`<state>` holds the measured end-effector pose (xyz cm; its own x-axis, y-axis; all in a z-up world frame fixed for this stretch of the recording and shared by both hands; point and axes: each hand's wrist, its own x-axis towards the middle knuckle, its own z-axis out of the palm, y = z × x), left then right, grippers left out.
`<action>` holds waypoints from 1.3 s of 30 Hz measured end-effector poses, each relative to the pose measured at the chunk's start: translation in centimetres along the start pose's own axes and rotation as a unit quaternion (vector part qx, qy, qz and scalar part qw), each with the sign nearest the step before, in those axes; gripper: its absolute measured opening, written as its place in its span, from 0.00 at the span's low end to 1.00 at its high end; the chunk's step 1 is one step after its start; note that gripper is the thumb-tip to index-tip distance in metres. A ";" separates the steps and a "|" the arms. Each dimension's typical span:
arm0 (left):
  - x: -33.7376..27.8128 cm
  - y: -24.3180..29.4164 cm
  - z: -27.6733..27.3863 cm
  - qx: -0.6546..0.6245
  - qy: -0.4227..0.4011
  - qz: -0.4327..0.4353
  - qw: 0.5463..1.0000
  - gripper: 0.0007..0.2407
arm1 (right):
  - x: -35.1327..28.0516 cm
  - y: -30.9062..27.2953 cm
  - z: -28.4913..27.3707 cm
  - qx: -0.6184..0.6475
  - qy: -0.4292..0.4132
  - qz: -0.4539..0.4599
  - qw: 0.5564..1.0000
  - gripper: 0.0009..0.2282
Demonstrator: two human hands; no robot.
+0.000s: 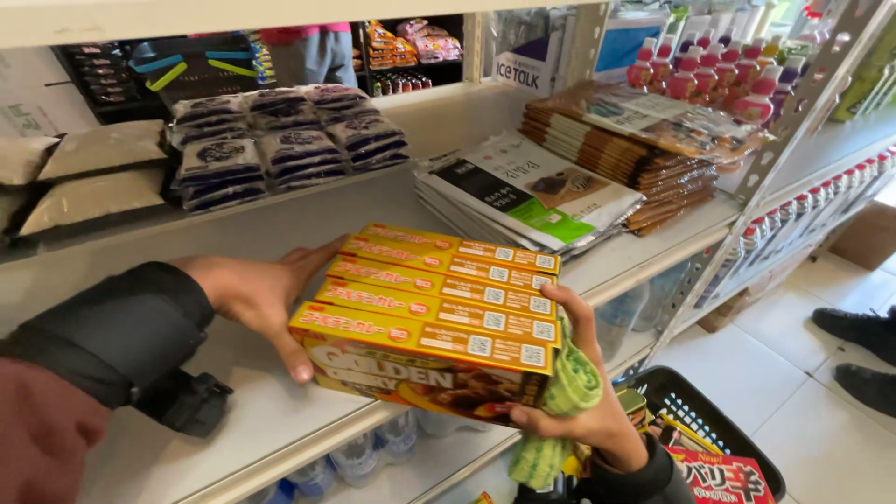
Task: The person cleans food product packages by taking them from a grocery store shelf, wiping them with a cloth, then returning them to the shelf. The person holds the cloth in one hand and manipulates the packages with both hands, rotating and flipping them to wipe all sides.
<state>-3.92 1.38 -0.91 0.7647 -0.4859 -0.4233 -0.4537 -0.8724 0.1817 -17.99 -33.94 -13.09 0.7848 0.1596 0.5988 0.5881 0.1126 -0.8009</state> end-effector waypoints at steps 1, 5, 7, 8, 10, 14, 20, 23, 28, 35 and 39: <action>0.2 0.0 0.2 -0.002 0.002 -0.003 1.000 0.73 | 0.1 0.1 -0.5 0.001 -0.003 0.000 1.000 0.52; 0.8 0.7 1.2 -0.096 0.013 0.205 0.974 0.68 | 0.0 1.0 -2.2 0.018 -0.029 -0.001 0.999 0.53; 0.7 1.3 1.5 -0.186 -0.009 0.257 0.948 0.64 | -0.3 1.6 -2.6 0.023 -0.036 -0.008 0.999 0.53; 0.5 1.6 1.5 -0.174 -0.036 0.238 0.955 0.60 | -0.4 2.0 -2.8 0.033 -0.039 -0.018 0.999 0.53; 0.1 2.2 1.6 -0.165 -0.060 0.213 0.961 0.56 | -0.9 2.8 -2.9 0.047 -0.046 -0.029 0.997 0.53; -0.5 3.0 1.7 -0.137 0.048 0.266 0.953 0.61 | -1.5 3.9 -3.1 0.040 -0.029 -0.073 0.996 0.53; 0.0 2.7 3.6 -0.176 0.081 0.284 0.939 0.69 | 0.2 8.3 -2.5 0.042 0.029 -0.221 0.974 0.51; -0.6 3.5 3.7 -0.197 0.073 0.281 0.937 0.74 | 0.0 8.9 -2.6 0.038 0.071 -0.267 0.960 0.50; -1.9 4.7 3.1 -0.108 0.148 0.323 0.928 0.72 | -0.5 8.8 -3.5 0.008 0.057 -0.255 0.965 0.49; -5.3 6.2 3.6 -0.184 0.142 0.294 0.927 0.69 | -0.5 8.5 -3.0 0.226 0.125 -0.051 0.965 0.46; -8.4 6.8 4.4 -0.132 0.206 0.316 0.917 0.68 | -3.1 13.2 -9.7 0.328 0.001 0.162 0.931 0.31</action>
<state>-15.44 -0.18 0.00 0.5196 -0.8304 0.2013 -0.7806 -0.3656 0.5069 -10.79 -42.51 -25.49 0.9010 0.2881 0.3244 0.0748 0.6333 -0.7703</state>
